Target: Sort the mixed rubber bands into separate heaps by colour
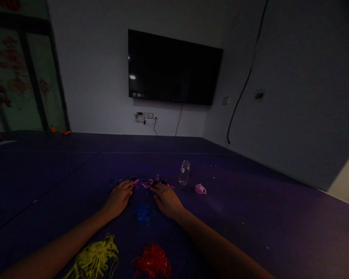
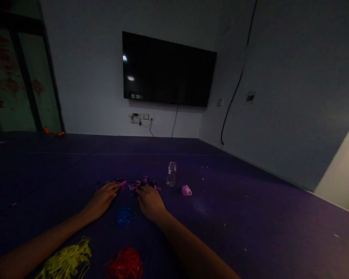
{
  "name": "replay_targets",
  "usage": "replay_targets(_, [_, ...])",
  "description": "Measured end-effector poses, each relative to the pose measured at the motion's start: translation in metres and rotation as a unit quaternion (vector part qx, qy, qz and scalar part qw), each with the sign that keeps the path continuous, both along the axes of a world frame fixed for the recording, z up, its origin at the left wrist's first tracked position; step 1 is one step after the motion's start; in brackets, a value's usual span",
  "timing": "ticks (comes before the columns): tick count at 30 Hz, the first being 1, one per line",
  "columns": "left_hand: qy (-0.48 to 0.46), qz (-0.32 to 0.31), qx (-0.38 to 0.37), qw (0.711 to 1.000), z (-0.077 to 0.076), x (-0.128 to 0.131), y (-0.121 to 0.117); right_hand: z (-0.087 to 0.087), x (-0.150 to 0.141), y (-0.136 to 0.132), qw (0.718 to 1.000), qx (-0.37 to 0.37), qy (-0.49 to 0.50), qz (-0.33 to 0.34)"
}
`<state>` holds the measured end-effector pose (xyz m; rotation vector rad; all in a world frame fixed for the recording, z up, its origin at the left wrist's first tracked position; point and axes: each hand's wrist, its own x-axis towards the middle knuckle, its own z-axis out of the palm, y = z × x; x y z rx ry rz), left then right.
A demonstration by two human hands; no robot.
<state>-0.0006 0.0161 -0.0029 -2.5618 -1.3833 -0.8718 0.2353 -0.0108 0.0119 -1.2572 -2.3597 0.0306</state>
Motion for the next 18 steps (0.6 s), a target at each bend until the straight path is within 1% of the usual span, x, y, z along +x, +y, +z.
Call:
replay_targets(4, [-0.026, -0.03, 0.019, 0.999, 0.003, 0.002, -0.003, 0.001, 0.0, 0.0, 1.0, 0.004, -0.002, 0.002])
replay_targets(8, [-0.052, -0.108, 0.018, 0.993, 0.003, 0.006, -0.008, 0.004, -0.002, -0.002, 1.0, 0.008, -0.002, -0.005])
replay_targets(11, [-0.07, -0.156, 0.003, 0.985, 0.003, 0.008, -0.012, 0.004, -0.002, -0.002, 0.999, 0.009, -0.006, -0.041])
replay_targets(14, [-0.082, -0.172, -0.012, 0.982, 0.004, 0.009, -0.017, 0.004, -0.001, -0.002, 0.996, 0.001, -0.005, -0.093])
replay_targets(18, [-0.076, -0.197, -0.019, 0.977, 0.004, 0.009, -0.021, 0.002, 0.001, -0.001, 0.993, -0.003, 0.003, -0.117])
